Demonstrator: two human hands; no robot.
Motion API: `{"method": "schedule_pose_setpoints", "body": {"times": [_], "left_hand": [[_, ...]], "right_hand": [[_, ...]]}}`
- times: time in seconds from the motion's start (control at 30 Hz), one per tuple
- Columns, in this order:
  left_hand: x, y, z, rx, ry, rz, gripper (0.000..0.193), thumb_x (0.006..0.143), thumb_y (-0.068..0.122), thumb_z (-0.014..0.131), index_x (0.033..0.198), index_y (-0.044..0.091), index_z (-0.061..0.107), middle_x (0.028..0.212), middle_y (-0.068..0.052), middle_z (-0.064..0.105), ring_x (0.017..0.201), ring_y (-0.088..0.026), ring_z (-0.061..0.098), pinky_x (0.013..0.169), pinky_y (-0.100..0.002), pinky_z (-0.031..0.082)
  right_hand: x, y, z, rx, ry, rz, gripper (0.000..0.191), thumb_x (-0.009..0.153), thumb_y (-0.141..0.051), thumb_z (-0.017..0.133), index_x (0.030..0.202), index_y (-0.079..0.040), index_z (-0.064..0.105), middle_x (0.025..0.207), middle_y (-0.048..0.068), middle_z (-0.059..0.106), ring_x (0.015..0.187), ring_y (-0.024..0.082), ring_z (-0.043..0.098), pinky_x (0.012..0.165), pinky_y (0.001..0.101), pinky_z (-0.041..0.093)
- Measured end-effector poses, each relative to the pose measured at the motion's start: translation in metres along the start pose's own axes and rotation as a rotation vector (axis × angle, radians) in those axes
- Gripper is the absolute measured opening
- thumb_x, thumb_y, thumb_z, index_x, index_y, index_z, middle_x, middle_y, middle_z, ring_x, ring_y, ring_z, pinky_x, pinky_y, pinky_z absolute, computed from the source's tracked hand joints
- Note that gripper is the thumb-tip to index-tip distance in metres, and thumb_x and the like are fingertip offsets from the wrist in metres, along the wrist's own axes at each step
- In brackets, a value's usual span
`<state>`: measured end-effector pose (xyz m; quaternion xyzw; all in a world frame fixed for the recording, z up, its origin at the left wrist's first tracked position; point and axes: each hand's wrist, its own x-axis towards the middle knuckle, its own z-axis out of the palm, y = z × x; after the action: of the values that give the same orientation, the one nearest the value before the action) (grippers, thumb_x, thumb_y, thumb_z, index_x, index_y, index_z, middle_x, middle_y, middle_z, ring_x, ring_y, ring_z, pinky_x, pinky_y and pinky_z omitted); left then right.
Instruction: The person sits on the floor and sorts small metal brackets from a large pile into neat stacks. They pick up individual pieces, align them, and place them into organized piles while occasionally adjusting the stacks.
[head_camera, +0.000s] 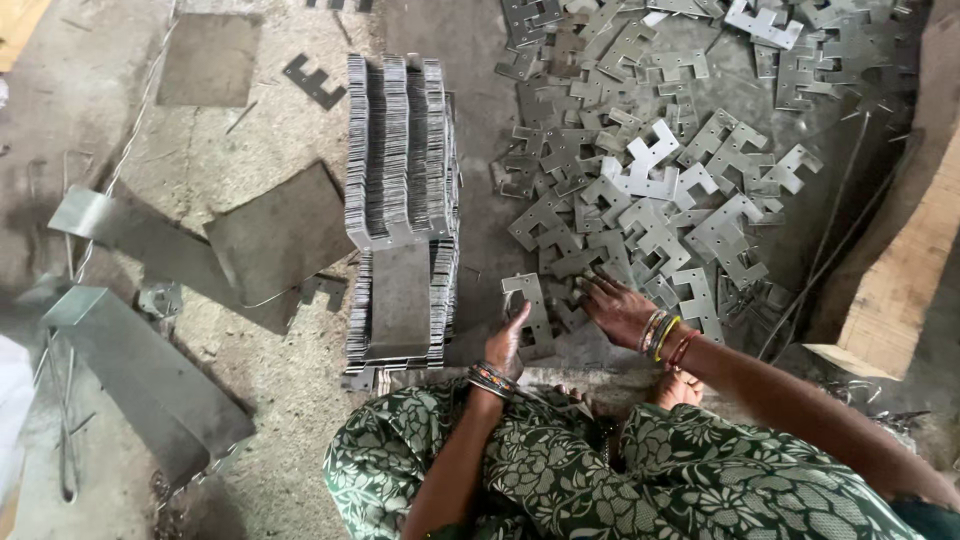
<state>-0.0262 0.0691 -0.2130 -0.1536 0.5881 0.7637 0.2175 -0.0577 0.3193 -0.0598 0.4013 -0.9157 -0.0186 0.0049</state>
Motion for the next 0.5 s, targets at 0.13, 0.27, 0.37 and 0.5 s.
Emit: {"method": "schedule_pose_setpoints", "body": {"times": [0.13, 0.27, 0.37, 0.5], "left_hand": [[-0.015, 0.026, 0.005, -0.177, 0.110, 0.000, 0.061, 0.096, 0.042, 0.062, 0.144, 0.005, 0.056, 0.149, -0.014, 0.055, 0.137, -0.026, 0.051, 0.114, -0.038, 0.038], [-0.031, 0.051, 0.014, -0.413, -0.040, -0.144, 0.079, 0.091, 0.058, 0.057, 0.152, 0.010, 0.044, 0.153, -0.014, 0.046, 0.137, -0.028, 0.047, 0.113, -0.046, 0.039], [-0.031, 0.056, 0.017, -0.428, -0.021, -0.202, 0.093, 0.087, 0.070, 0.053, 0.158, 0.014, 0.035, 0.155, -0.015, 0.039, 0.137, -0.030, 0.044, 0.112, -0.051, 0.039], [-0.018, 0.045, 0.011, -0.410, 0.002, -0.246, 0.097, 0.085, 0.069, 0.057, 0.161, 0.016, 0.030, 0.159, -0.014, 0.035, 0.138, -0.029, 0.042, 0.114, -0.052, 0.039]], "right_hand": [[0.013, -0.007, -0.002, -0.155, 0.145, -0.104, 0.040, 0.086, -0.008, 0.061, 0.125, -0.002, 0.065, 0.131, 0.022, 0.065, 0.117, 0.031, 0.066, 0.093, 0.0371, 0.059], [0.034, -0.007, -0.010, 0.221, -0.219, 0.451, 0.042, 0.095, -0.019, 0.061, 0.134, -0.007, 0.061, 0.097, 0.012, 0.075, 0.079, 0.022, 0.073, 0.066, 0.0317, 0.062], [0.052, -0.006, -0.018, 0.817, 0.047, 0.727, 0.050, 0.075, -0.019, 0.070, 0.125, -0.012, 0.067, 0.093, 0.007, 0.075, 0.070, 0.017, 0.073, 0.054, 0.0299, 0.058], [0.075, -0.004, -0.028, 0.468, -0.213, 0.811, 0.057, 0.081, -0.032, 0.073, 0.131, -0.010, 0.058, 0.106, 0.012, 0.069, 0.092, 0.028, 0.068, 0.072, 0.0411, 0.057]]}}
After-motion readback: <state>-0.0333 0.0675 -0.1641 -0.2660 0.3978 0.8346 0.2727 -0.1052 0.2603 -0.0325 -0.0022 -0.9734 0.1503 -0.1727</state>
